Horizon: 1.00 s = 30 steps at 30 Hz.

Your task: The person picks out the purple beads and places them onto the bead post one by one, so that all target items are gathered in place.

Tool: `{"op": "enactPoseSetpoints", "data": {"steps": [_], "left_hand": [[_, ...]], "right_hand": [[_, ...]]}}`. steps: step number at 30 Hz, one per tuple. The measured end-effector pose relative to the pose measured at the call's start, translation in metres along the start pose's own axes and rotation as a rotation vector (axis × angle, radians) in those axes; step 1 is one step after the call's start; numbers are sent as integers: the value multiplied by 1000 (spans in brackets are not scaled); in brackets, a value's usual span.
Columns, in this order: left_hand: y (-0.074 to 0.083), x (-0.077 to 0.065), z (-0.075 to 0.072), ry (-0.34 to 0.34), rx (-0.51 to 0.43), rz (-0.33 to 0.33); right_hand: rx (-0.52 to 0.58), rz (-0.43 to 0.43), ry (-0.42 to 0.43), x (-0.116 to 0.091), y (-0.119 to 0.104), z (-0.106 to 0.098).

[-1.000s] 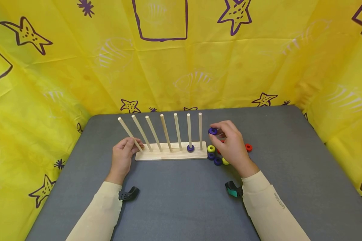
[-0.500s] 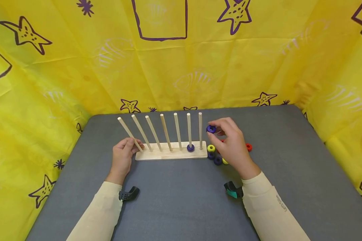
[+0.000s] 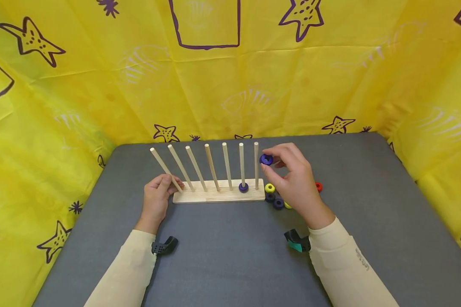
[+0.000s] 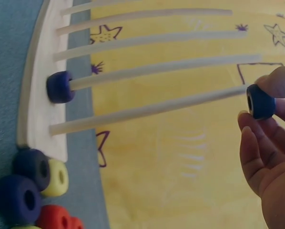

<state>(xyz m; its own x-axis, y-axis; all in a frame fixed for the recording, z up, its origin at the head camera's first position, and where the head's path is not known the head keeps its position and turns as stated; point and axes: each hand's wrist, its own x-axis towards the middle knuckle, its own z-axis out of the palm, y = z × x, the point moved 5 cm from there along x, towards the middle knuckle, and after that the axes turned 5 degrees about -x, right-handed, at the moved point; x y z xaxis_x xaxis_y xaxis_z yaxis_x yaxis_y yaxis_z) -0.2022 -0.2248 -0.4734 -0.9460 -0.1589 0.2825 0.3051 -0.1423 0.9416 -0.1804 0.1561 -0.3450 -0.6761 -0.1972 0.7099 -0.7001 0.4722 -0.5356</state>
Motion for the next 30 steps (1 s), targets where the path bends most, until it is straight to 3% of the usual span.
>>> {"op": "enactPoseSetpoints", "data": {"steps": [9,30], "left_hand": [[0,1,0,2,-9,0],[-1,1,-1,4,-18,-11]], "right_hand": [[9,-60,25,13,-17,-5],[-31,-138,-19,29,-38,1]]}}
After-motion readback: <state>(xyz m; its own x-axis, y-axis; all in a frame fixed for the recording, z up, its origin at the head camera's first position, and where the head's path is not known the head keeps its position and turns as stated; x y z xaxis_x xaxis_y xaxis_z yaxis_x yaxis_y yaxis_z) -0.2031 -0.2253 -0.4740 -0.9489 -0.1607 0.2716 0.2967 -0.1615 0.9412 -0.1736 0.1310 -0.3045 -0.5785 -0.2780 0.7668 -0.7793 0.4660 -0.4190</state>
